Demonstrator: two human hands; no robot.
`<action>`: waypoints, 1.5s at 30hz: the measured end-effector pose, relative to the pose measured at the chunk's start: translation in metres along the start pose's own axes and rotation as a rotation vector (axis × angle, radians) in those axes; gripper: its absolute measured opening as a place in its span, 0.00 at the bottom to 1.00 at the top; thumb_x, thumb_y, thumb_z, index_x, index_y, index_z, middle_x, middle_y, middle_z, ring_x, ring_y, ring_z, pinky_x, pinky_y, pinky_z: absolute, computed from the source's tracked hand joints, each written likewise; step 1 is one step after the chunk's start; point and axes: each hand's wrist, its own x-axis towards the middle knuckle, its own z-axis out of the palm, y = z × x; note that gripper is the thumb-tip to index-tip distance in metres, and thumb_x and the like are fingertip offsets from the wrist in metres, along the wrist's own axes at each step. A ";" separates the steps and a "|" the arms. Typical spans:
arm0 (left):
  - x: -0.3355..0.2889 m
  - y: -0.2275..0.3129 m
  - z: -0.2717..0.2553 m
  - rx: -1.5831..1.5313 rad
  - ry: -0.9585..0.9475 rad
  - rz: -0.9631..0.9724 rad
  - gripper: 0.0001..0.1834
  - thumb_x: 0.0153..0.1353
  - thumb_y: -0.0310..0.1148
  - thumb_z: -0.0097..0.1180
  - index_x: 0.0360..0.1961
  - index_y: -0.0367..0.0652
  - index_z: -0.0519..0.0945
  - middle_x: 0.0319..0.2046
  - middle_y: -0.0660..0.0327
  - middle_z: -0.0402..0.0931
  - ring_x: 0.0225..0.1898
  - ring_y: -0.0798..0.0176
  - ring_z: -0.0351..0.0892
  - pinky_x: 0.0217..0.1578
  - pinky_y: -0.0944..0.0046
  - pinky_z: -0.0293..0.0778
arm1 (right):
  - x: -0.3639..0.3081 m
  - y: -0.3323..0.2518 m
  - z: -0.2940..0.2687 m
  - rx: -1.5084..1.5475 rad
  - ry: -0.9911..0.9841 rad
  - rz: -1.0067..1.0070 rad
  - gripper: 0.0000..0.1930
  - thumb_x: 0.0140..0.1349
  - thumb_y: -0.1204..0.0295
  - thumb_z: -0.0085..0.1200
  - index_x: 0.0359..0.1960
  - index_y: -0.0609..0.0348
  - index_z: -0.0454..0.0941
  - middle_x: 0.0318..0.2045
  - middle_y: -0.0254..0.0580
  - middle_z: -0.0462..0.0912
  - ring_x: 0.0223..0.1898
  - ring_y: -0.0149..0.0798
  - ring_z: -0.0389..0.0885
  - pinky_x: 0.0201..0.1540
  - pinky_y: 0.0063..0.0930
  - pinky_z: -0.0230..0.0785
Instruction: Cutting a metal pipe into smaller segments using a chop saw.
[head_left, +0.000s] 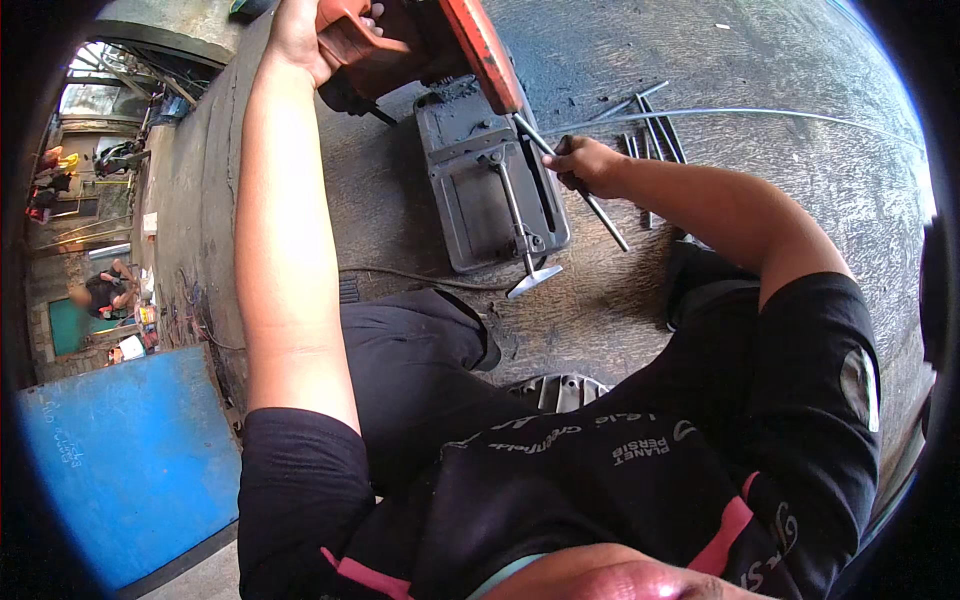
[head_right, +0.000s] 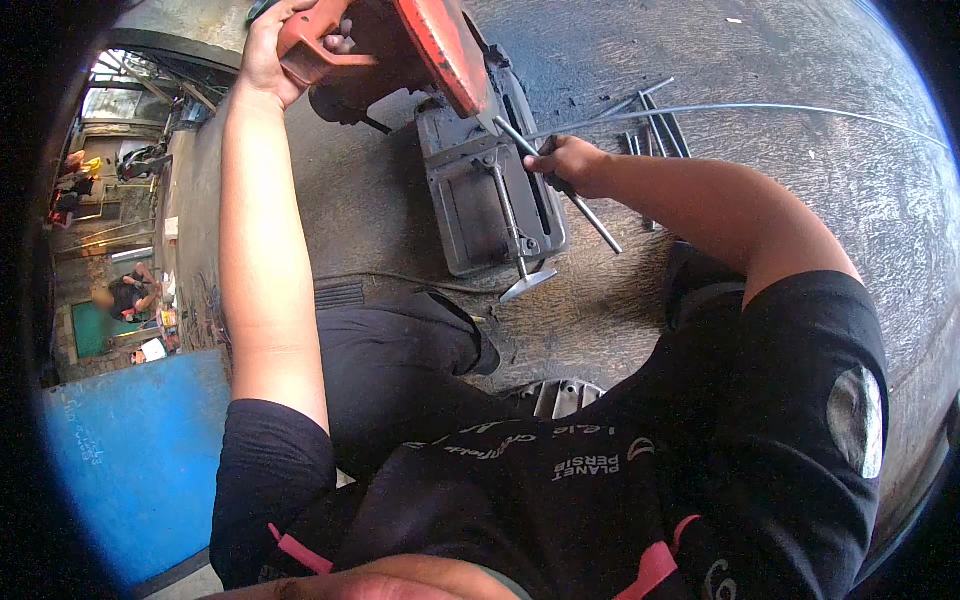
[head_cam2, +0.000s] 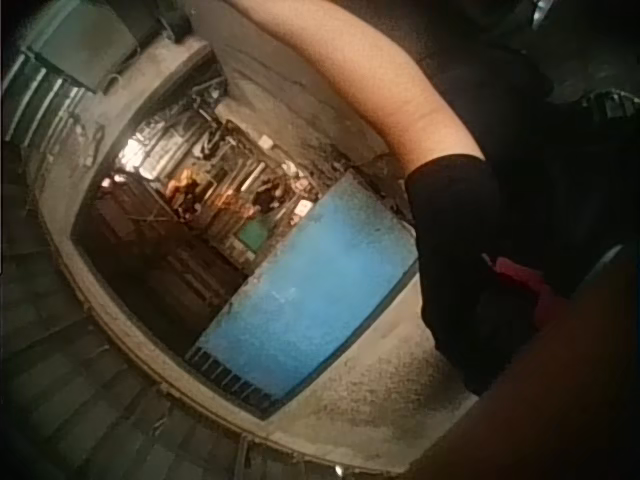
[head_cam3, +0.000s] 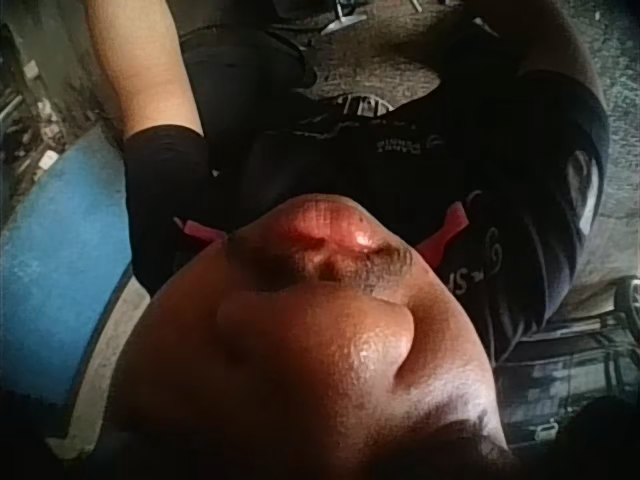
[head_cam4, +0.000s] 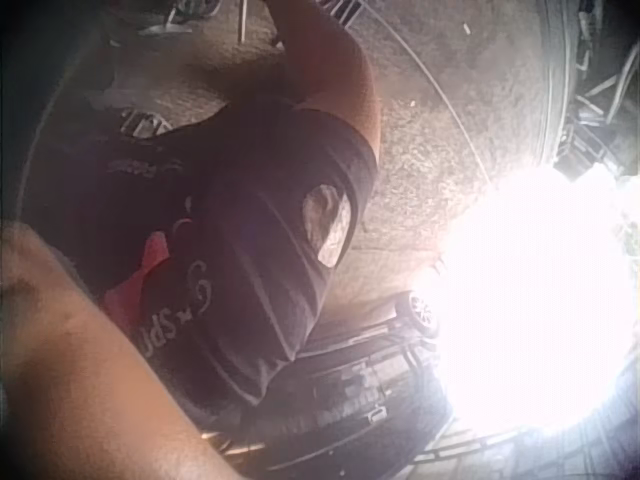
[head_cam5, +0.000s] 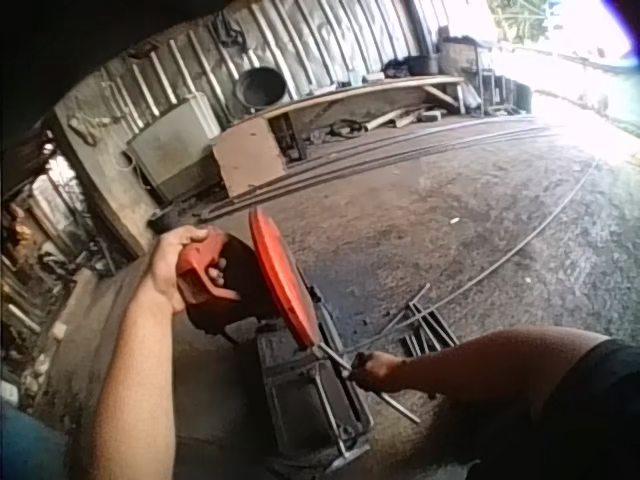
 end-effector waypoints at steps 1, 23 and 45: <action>0.001 0.000 0.001 0.012 -0.006 0.002 0.21 0.57 0.43 0.47 0.42 0.35 0.74 0.23 0.57 0.73 0.21 0.61 0.74 0.24 0.62 0.75 | 0.001 0.001 -0.003 0.054 -0.029 0.016 0.12 0.61 0.65 0.60 0.32 0.59 0.72 0.22 0.33 0.70 0.21 0.30 0.66 0.23 0.27 0.59; -0.001 0.001 0.005 -0.001 -0.024 0.008 0.21 0.58 0.42 0.47 0.43 0.34 0.74 0.24 0.57 0.73 0.21 0.62 0.74 0.24 0.62 0.74 | 0.006 -0.070 -0.048 -0.978 0.239 -0.385 0.15 0.62 0.59 0.56 0.39 0.58 0.79 0.27 0.45 0.81 0.32 0.44 0.79 0.39 0.40 0.71; -0.001 0.000 0.003 0.016 -0.017 0.035 0.21 0.58 0.42 0.46 0.43 0.34 0.73 0.24 0.56 0.74 0.21 0.61 0.75 0.24 0.62 0.75 | 0.000 -0.081 -0.037 -1.159 0.276 -0.343 0.15 0.61 0.59 0.56 0.40 0.58 0.79 0.36 0.51 0.83 0.43 0.54 0.80 0.47 0.45 0.71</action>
